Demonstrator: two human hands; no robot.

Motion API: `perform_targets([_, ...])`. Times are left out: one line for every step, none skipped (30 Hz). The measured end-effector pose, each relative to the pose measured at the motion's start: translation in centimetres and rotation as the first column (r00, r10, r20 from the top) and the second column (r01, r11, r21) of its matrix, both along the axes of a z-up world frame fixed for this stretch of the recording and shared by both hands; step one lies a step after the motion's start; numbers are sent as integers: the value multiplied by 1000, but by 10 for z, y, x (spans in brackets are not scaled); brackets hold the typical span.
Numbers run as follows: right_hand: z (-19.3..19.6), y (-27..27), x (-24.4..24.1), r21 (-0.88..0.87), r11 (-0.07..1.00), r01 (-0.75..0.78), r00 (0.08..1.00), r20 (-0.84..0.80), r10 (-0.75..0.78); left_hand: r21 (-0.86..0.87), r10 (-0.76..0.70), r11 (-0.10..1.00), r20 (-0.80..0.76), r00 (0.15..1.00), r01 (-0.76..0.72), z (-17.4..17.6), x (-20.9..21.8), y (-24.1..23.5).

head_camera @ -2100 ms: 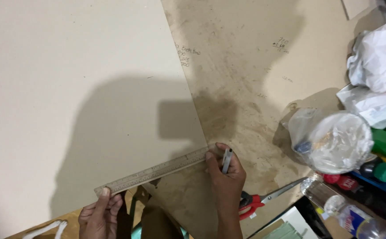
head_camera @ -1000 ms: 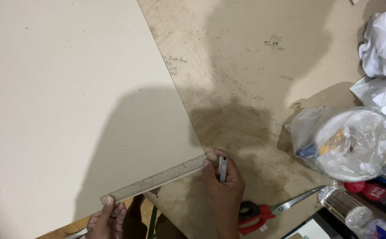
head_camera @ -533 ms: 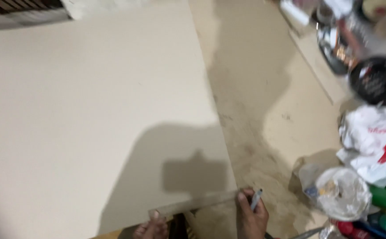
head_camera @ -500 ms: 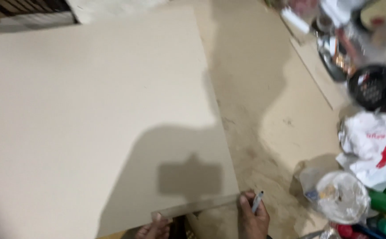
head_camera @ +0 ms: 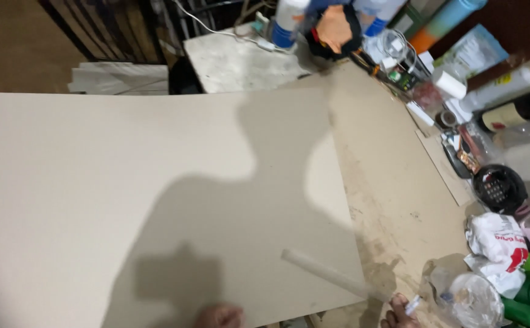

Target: Measuring and marking lines on a large sheet of cardboard using a ruler and a marker.

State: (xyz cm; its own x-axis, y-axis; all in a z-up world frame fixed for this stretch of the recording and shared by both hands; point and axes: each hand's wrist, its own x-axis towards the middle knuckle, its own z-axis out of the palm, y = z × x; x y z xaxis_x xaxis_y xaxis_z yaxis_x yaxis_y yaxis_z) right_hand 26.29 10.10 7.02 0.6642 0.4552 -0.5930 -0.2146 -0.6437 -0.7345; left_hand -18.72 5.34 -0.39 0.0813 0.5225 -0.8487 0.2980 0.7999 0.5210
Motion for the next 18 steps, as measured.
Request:
perform_targets([7,8,-5,11,1000,-8,1000,6,8,11,8,1000,6,1000,-8,22,-10,20])
perform_targets([13,16,-9,7,1000,-10,1000,3,10,53,60,997,-36,998,-58,43,-19,39])
perform_targets([21,31,-12,11,1000,-14,1000,2,14,105,118,988,-73,990,-110,65,-29,63])
perform_targets([30,47,-16,30,999,-25,1000,10,24,123,130,985,-63,990,-121,62,-37,80])
perform_targets([38,58,-20,28,999,-25,1000,5,25,257,116,963,-123,986,-81,59,-46,95])
perform_targets([44,70,-22,26,999,-25,1000,-1,25,384,113,923,-184,976,-35,55,-53,110])
perform_targets([51,78,-25,33,999,-27,1000,3,27,390,116,920,-180,977,-37,67,-56,126])
perform_targets([56,87,-26,26,999,-22,1000,-3,22,396,217,908,-164,962,-138,77,-57,142])
perform_targets([64,93,-24,10,1000,-11,1000,-5,11,391,308,891,-146,940,-231,88,-56,158])
perform_targets([80,114,-39,10,1000,-6,1000,1,6,389,303,892,-140,942,-229,103,-56,170])
perform_targets([94,136,-53,114,994,3,1000,-24,0,367,286,905,-149,946,-216,116,-55,182])
perform_targets([108,158,-66,216,976,13,999,-48,-3,345,269,917,-158,950,-202,129,-53,196])
perform_targets([103,182,-67,213,977,22,999,-43,-13,341,259,920,-154,954,-194,123,-50,204])
perform_targets([97,208,-65,252,968,-15,1000,-22,21,431,191,898,-189,963,-93,116,-46,214])
perform_targets([91,235,-63,289,956,-56,998,-2,59,512,132,859,-232,964,6,111,-41,223])
perform_targets([86,259,-63,284,957,-51,999,1,53,508,125,862,-230,965,10,93,-29,233])
perform_targets([78,288,-65,320,944,-80,996,-17,90,611,88,782,-306,948,125,73,-17,243])
perform_targets([69,318,-66,356,928,-108,991,-34,128,691,63,682,-385,921,241,52,-6,255])
